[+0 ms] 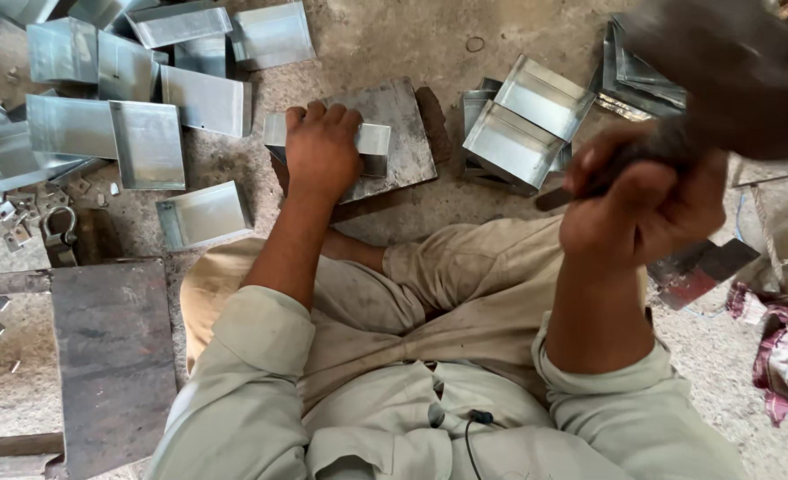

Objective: The person sits cross-legged on the floor and repeatedly hammers small rectangular metal boxes on a metal anvil to shape them. They pick up each box, position it on the anvil, strike it with a hammer, and then place the finished box into a stack.

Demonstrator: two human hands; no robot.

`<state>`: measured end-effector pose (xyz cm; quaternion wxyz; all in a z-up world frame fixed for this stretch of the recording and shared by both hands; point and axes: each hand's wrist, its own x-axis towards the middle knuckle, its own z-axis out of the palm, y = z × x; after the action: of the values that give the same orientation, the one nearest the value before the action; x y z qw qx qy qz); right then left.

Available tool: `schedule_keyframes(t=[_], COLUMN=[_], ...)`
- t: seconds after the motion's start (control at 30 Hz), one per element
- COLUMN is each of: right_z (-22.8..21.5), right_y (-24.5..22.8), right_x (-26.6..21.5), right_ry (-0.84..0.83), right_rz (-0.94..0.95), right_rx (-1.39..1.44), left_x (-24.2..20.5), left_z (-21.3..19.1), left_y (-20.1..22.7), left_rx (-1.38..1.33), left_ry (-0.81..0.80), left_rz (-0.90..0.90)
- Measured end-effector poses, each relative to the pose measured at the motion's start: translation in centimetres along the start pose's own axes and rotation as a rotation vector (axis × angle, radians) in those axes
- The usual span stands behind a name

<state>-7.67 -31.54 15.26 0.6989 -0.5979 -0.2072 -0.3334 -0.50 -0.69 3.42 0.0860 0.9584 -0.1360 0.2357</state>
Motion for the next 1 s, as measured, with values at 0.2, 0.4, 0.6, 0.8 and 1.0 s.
schedule_keyframes(t=[0.2, 0.4, 0.6, 0.8, 1.0], right_z=[5.9, 4.6, 4.8, 0.0, 0.4], right_y=[4.5, 4.0, 5.2, 3.9, 4.5], right_x=[-2.0, -2.5, -3.3, -0.5, -0.8], right_ry=[-0.465, -0.478, -0.269, 0.004, 0.271], right_rz=[0.252, 0.226, 0.312, 0.12, 0.106], right_rx=[-0.525, -0.547, -0.331, 0.085, 0.182], left_x=[0.0, -0.5, 0.0, -1.0, 0.7], left_z=[-0.3, 0.0, 0.0, 0.9, 1.5], left_y=[0.4, 0.7, 0.7, 1.1, 1.0], left_rx=[0.005, 0.018, -0.013, -0.033, -0.027], left_ry=[0.022, 0.053, 0.12, 0.136, 0.101], left_rz=[-0.007, -0.009, -0.005, -0.028, -0.059])
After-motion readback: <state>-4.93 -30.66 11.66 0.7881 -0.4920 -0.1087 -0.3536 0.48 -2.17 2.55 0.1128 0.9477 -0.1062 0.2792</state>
